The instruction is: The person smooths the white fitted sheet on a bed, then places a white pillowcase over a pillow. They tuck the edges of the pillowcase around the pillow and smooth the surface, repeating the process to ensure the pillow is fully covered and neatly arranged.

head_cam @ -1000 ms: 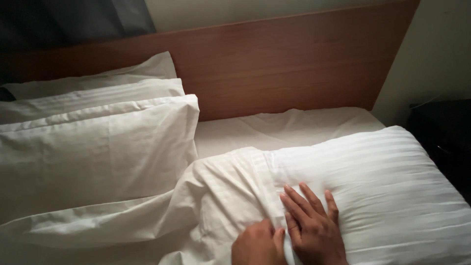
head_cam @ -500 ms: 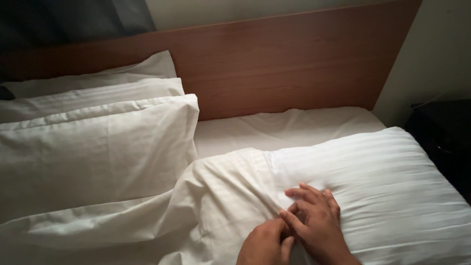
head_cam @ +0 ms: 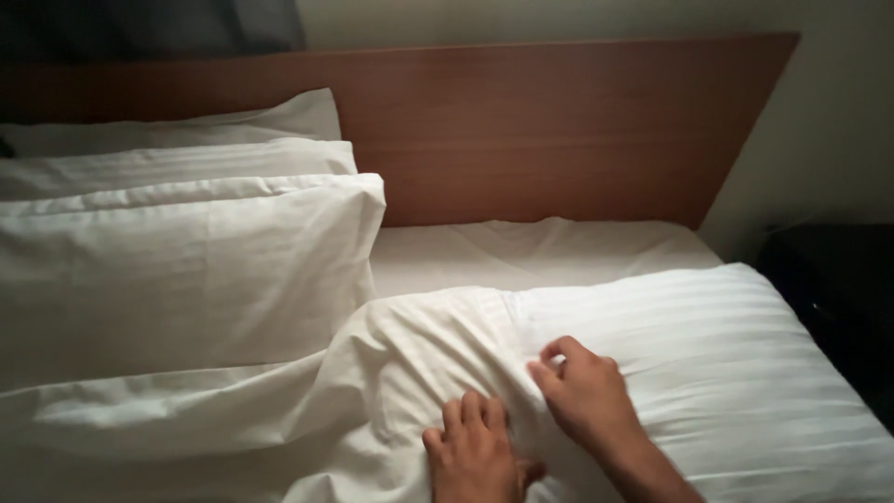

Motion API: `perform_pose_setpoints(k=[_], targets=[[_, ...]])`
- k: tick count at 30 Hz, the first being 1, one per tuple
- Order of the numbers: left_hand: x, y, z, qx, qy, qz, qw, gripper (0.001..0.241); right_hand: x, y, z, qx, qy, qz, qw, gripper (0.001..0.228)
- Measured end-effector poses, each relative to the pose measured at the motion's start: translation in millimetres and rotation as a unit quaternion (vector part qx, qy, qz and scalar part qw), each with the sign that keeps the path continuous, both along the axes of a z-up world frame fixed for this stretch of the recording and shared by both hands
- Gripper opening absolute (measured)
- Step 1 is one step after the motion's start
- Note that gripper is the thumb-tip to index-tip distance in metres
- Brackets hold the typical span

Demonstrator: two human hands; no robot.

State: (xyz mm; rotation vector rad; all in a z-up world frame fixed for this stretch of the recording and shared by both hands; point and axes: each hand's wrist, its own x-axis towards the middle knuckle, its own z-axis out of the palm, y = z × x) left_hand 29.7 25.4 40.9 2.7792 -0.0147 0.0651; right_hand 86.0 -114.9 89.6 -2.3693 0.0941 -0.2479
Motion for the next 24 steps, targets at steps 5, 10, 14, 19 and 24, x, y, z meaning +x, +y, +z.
perform_pose_setpoints(k=[5,10,14,19,24], targets=[[13,-4,-47,-0.019,-0.085,0.007,0.996,0.094,22,27,7,-0.01,0.126,0.035,0.991,0.043],[15,-6,-55,0.009,-0.209,0.022,0.978,0.083,32,17,6,0.063,0.154,0.012,0.986,0.029],[14,-5,-40,-0.018,-0.12,-0.006,0.993,0.097,28,2,0,-0.048,-0.046,-0.076,0.995,0.021],[17,-9,-57,-0.007,-0.117,0.0,0.993,0.095,46,4,-4,-0.06,-0.039,-0.044,0.996,0.028],[23,-13,-69,-0.013,-0.127,-0.005,0.992,0.096,70,28,20,-0.083,0.065,-0.018,0.994,0.044]])
